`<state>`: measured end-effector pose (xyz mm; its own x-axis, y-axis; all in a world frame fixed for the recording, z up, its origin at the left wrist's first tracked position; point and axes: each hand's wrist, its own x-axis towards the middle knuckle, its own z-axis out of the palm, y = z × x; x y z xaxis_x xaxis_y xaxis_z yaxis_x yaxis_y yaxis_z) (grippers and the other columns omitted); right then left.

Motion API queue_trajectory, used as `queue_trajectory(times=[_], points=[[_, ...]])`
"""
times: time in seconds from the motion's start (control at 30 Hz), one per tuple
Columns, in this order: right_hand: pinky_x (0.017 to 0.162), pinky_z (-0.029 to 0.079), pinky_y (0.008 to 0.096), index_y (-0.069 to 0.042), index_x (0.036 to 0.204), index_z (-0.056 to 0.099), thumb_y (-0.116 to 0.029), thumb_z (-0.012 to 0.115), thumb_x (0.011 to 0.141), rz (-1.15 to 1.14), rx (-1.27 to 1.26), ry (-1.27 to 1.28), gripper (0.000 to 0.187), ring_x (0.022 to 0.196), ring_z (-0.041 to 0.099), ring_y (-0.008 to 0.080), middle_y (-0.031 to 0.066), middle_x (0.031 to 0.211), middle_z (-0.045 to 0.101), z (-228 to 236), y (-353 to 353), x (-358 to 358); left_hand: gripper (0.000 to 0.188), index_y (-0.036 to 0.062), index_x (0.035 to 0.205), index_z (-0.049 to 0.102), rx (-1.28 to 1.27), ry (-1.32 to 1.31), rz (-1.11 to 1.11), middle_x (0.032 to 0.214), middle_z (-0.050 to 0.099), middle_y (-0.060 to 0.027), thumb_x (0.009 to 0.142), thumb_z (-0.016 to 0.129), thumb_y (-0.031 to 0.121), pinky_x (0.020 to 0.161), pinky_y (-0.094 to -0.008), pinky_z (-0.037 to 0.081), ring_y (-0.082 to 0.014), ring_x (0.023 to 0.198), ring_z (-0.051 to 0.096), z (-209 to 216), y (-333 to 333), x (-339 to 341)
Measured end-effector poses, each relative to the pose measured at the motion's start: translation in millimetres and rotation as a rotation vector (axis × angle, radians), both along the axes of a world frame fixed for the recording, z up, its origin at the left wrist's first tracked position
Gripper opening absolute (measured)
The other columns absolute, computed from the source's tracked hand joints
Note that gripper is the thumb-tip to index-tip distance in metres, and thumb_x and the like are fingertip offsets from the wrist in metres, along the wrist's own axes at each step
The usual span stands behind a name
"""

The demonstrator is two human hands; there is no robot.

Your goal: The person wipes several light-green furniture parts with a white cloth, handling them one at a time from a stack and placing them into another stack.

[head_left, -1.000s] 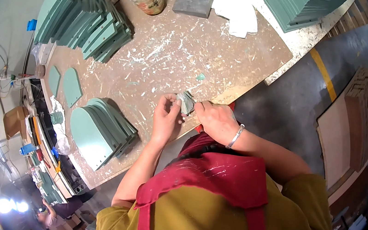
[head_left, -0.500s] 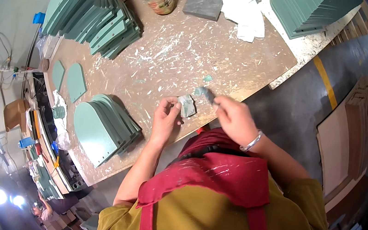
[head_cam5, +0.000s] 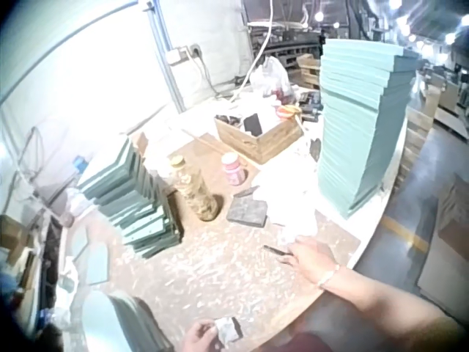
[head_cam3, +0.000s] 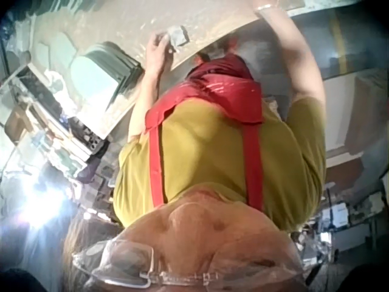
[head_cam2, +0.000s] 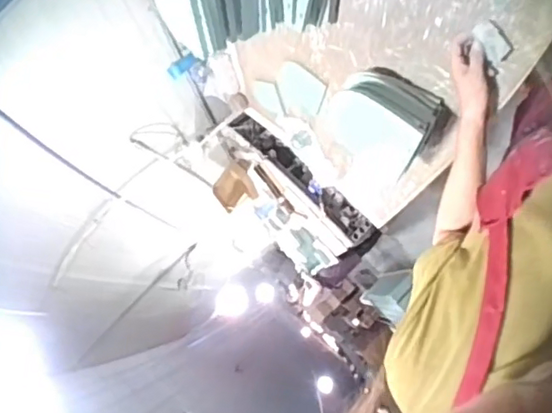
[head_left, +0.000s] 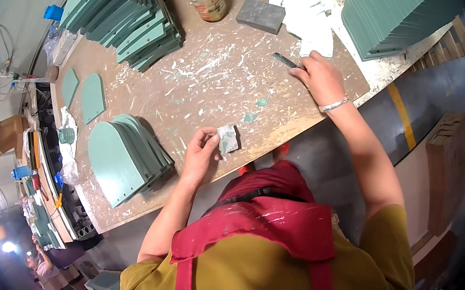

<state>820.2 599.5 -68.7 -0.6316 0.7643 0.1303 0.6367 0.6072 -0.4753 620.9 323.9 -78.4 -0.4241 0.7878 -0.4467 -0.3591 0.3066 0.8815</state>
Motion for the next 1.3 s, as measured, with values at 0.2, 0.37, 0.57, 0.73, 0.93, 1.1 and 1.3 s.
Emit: queue_trajectory(times=[0.2, 0.37, 0.57, 0.73, 0.93, 1.1, 1.3], points=[[0.079, 0.044, 0.0444, -0.011, 0.088, 0.065, -0.013, 0.066, 0.081, 0.320, 0.195, 0.081, 0.007, 0.095, 0.057, 0.0291, 0.0073, 0.094, 0.056, 3.3, -45.6, -22.5, 0.016, 0.0042, 0.114, 0.059, 0.007, -0.005, 0.051, 0.090, 0.061, 0.0000, 0.100, 0.060, 0.011, 0.059, -0.0216, 0.045, -0.0050, 0.066, 0.051, -9.1, -4.9, -1.7], [0.087, 0.040, 0.0482, -0.011, 0.085, 0.063, -0.010, 0.062, 0.081, 0.560, -0.087, 0.087, 0.005, 0.102, 0.055, 0.0277, 0.0076, 0.096, 0.055, 10.2, -83.0, -35.7, 0.018, 0.0031, 0.115, 0.058, -0.020, 0.037, 0.009, 0.092, 0.062, -0.0007, 0.100, 0.060, 0.012, 0.060, -0.0212, 0.046, -0.0050, 0.067, 0.052, -8.9, -1.6, -2.1], [0.088, 0.040, 0.0468, -0.009, 0.084, 0.063, -0.012, 0.063, 0.081, 0.534, 0.051, -0.038, 0.004, 0.100, 0.056, 0.0270, 0.0075, 0.097, 0.055, 0.2, -93.8, -47.0, 0.017, 0.0031, 0.115, 0.058, -0.031, 0.024, -0.012, 0.094, 0.062, -0.0012, 0.099, 0.060, 0.011, 0.060, -0.0212, 0.046, -0.0051, 0.069, 0.052, -7.1, -0.2, -4.0], [0.085, 0.041, 0.0416, -0.006, 0.090, 0.065, -0.014, 0.072, 0.082, 0.501, -0.005, 0.004, 0.014, 0.095, 0.057, 0.0267, 0.0086, 0.093, 0.056, 6.4, -84.4, -35.8, 0.018, 0.0031, 0.116, 0.059, 0.026, -0.033, 0.011, 0.095, 0.063, -0.0017, 0.099, 0.060, 0.010, 0.059, -0.0207, 0.047, -0.0048, 0.069, 0.053, -11.6, -3.0, -3.6], [0.071, 0.047, 0.0337, 0.002, 0.086, 0.066, -0.013, 0.073, 0.083, 0.169, -0.508, 0.202, 0.016, 0.076, 0.060, 0.0271, 0.0127, 0.086, 0.060, 25.7, -44.2, -35.8, 0.018, 0.0028, 0.116, 0.059, 0.006, 0.000, -0.011, 0.094, 0.064, -0.0019, 0.099, 0.060, 0.009, 0.058, -0.0207, 0.048, -0.0049, 0.069, 0.054, -10.4, -1.0, -3.3], [0.075, 0.048, 0.0405, -0.001, 0.082, 0.068, -0.012, 0.071, 0.082, 0.199, -0.427, 0.146, 0.011, 0.083, 0.062, 0.0326, 0.0131, 0.086, 0.062, 13.1, -39.2, -46.1, 0.018, 0.0024, 0.115, 0.059, 0.029, -0.026, -0.007, 0.094, 0.064, -0.0021, 0.099, 0.060, 0.009, 0.057, -0.0205, 0.048, -0.0047, 0.068, 0.054, -12.8, -1.6, -3.7], [0.076, 0.048, 0.0382, 0.001, 0.086, 0.068, -0.011, 0.070, 0.084, 0.224, -0.255, 0.122, 0.013, 0.081, 0.062, 0.0296, 0.0132, 0.086, 0.062, -4.0, -31.7, -51.1, 0.017, 0.0021, 0.115, 0.059, 0.030, -0.024, 0.001, 0.091, 0.064, -0.0017, 0.099, 0.060, 0.009, 0.057, -0.0208, 0.047, -0.0047, 0.068, 0.055, -11.0, -0.2, -2.3]])
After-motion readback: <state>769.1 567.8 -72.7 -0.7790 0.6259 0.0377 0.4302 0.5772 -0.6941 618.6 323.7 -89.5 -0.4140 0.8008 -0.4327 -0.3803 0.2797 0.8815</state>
